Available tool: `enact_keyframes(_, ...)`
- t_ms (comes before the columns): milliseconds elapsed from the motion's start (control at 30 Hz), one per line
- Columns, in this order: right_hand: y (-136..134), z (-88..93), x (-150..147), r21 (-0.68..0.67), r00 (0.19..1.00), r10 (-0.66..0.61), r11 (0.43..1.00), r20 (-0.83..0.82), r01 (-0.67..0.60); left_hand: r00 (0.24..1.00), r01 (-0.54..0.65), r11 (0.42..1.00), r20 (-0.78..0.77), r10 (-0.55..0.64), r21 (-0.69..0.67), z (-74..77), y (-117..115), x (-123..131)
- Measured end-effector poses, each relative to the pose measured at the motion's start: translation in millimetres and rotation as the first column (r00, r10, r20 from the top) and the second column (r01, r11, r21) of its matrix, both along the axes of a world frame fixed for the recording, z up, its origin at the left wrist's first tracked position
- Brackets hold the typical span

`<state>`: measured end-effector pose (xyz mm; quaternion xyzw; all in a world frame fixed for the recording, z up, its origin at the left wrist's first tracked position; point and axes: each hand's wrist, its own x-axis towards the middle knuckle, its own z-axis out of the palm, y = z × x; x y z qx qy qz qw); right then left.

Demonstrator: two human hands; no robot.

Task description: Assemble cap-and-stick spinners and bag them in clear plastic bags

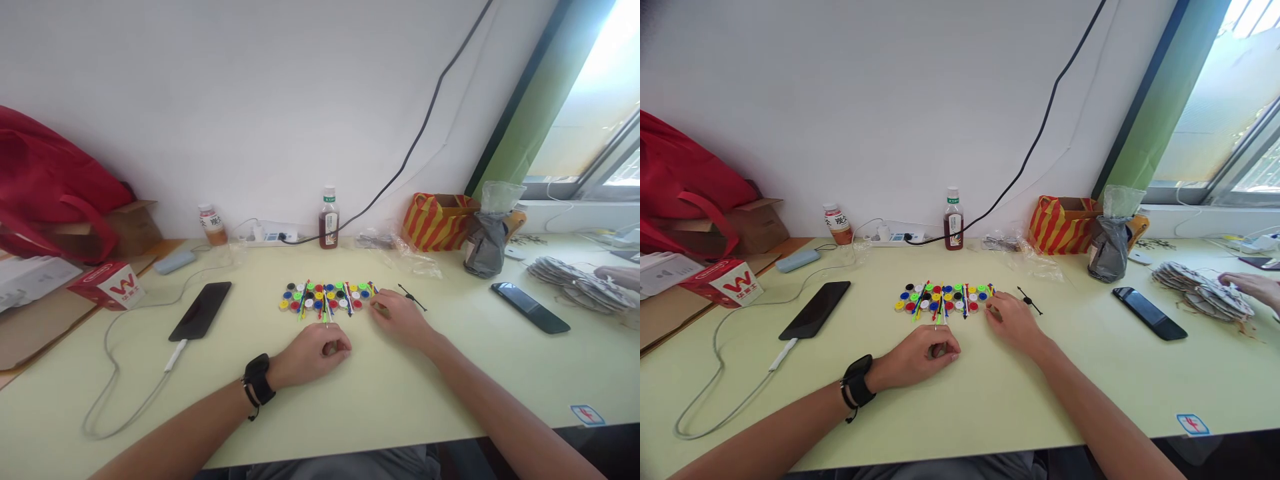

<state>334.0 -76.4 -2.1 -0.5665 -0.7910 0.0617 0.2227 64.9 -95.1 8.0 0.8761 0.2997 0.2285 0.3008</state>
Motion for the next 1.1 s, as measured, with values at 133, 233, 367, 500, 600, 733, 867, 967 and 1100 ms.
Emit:
enact_keyframes(133, 6.6, -3.1, 11.5, 0.019, 0.993, -0.116, 0.993, 0.015, 0.116, 1.000, 0.010, 1.000, 0.017, -0.010, 0.009, -0.6, 0.0, -0.6)
enact_keyframes(233, 11.1, -5.7, 20.9, -0.003, 0.985, -0.173, 0.985, 0.019, 0.173, 1.000, 0.013, 1.000, 0.018, -0.013, 0.006, -1.3, -0.1, -0.9)
enact_keyframes(367, 13.8, -9.0, 25.8, -0.038, 0.980, -0.199, 0.979, 0.011, 0.199, 1.000, 0.002, 1.000, 0.023, -0.003, 0.013, -2.0, -0.4, -0.9)
enact_keyframes(500, 13.7, -11.1, 23.2, -0.029, 0.980, -0.199, 0.980, 0.009, 0.199, 1.000, 0.014, 1.000, 0.015, -0.015, 0.013, -1.6, -0.6, -0.8)
enact_keyframes(600, 13.0, -12.0, 20.6, -0.015, 0.983, -0.183, 0.983, 0.019, 0.183, 1.000, 0.013, 1.000, -0.010, -0.013, 0.007, -1.1, -0.6, -0.8)
enact_keyframes(733, 12.7, -12.6, 17.6, -0.007, 0.981, -0.190, 0.982, 0.028, 0.190, 1.000, 0.012, 1.000, -0.027, -0.012, 0.013, -1.2, -0.3, -0.7)
enact_keyframes(867, 13.3, -11.2, 13.6, -0.023, 0.969, -0.240, 0.970, 0.051, 0.242, 1.000, 0.017, 1.000, -0.026, -0.017, 0.013, -1.9, -0.1, -0.7)
enact_keyframes(967, 13.7, -9.4, 10.1, -0.046, 0.951, -0.301, 0.951, 0.066, 0.305, 0.999, 0.021, 1.000, -0.026, -0.021, 0.012, -2.3, 0.0, -0.9)
enact_keyframes(1100, 13.5, -8.0, 8.3, -0.055, 0.939, -0.338, 0.938, 0.054, 0.341, 0.999, 0.011, 1.000, -0.033, -0.011, 0.002, -2.0, 0.0, -1.4)
